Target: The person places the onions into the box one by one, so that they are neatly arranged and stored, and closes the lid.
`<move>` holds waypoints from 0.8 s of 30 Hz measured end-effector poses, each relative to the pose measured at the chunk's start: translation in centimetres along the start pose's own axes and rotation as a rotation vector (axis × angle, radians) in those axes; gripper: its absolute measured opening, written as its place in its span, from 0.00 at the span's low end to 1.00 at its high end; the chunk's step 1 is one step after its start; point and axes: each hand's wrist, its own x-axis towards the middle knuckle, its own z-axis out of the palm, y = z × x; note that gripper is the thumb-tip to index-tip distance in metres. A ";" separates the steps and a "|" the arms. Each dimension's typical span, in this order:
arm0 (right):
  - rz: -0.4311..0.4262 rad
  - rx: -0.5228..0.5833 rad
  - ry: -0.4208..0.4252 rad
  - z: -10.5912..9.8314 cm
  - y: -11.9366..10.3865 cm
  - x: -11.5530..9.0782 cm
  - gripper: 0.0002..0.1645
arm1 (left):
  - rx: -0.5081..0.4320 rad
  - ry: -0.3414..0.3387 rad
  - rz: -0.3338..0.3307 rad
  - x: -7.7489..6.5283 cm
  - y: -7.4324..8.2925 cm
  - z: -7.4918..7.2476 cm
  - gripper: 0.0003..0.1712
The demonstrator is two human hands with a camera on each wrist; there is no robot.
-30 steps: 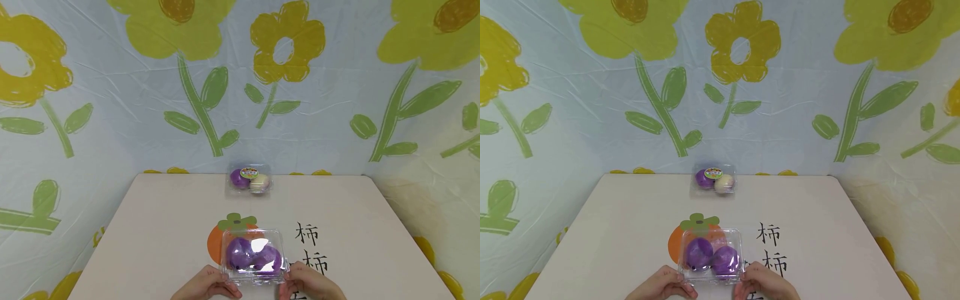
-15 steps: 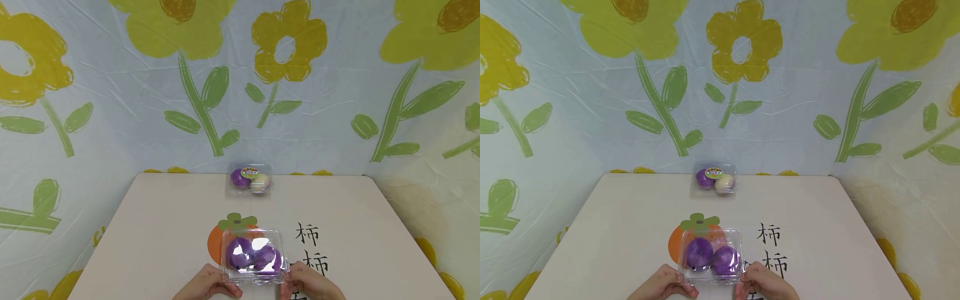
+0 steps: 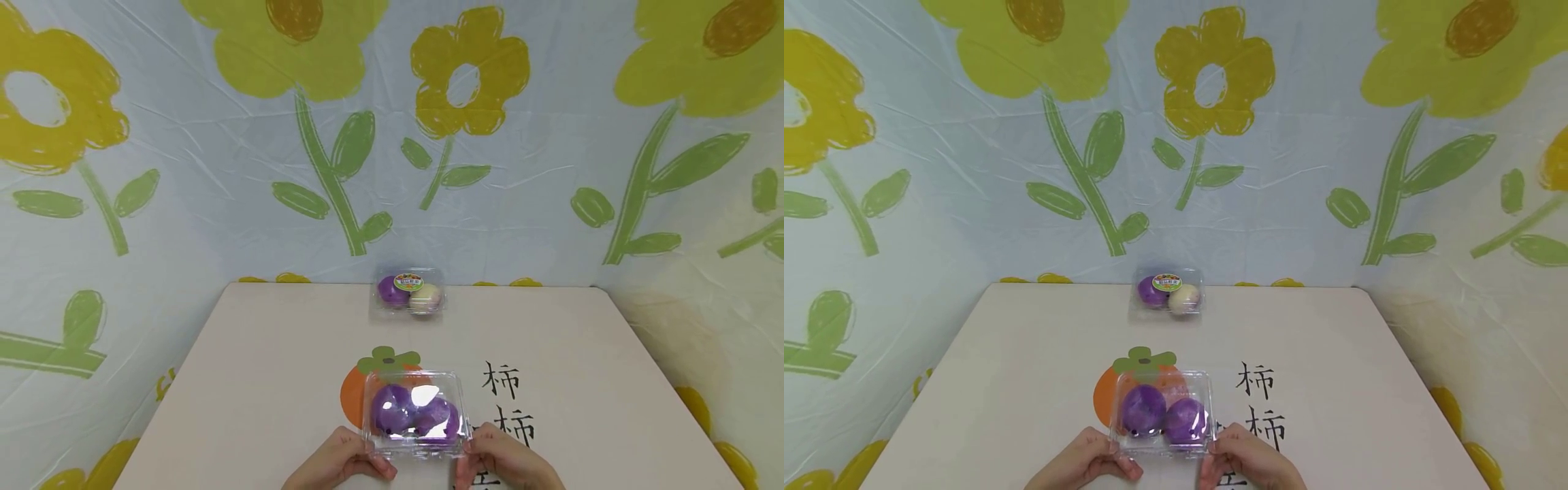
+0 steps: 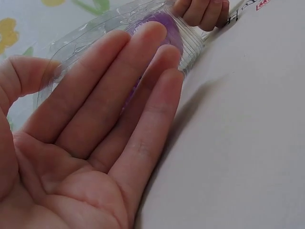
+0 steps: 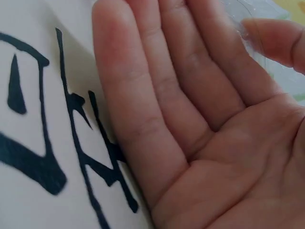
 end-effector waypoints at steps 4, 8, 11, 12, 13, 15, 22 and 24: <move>0.057 -0.093 0.048 -0.1 -1.1 -0.2 0.22 | 0.107 0.050 -0.019 -0.2 0.6 0.0 0.21; 0.097 -0.273 0.114 0.1 -2.8 -1.1 0.21 | 0.280 0.128 -0.053 -1.0 1.6 -0.2 0.19; 0.126 -0.413 0.188 0.5 -4.1 -1.8 0.19 | 0.408 0.175 -0.045 -1.8 2.3 -0.5 0.18; 0.139 -0.457 0.234 0.8 -4.5 -2.0 0.19 | 0.456 0.196 -0.032 -2.0 2.6 -0.6 0.18; 0.139 -0.503 0.279 1.0 -4.8 -2.1 0.18 | 0.498 0.222 -0.020 -2.2 2.8 -0.6 0.17; 0.085 -0.619 0.362 1.5 -5.2 -2.2 0.17 | 0.582 0.289 0.015 -2.4 3.1 -0.5 0.15; 0.053 -0.855 0.637 3.9 -4.7 -0.7 0.45 | 0.789 0.523 0.055 -1.5 3.0 1.2 0.33; 0.069 -0.849 0.646 4.3 -4.1 -0.1 0.56 | 0.788 0.533 0.028 -1.2 2.7 1.8 0.43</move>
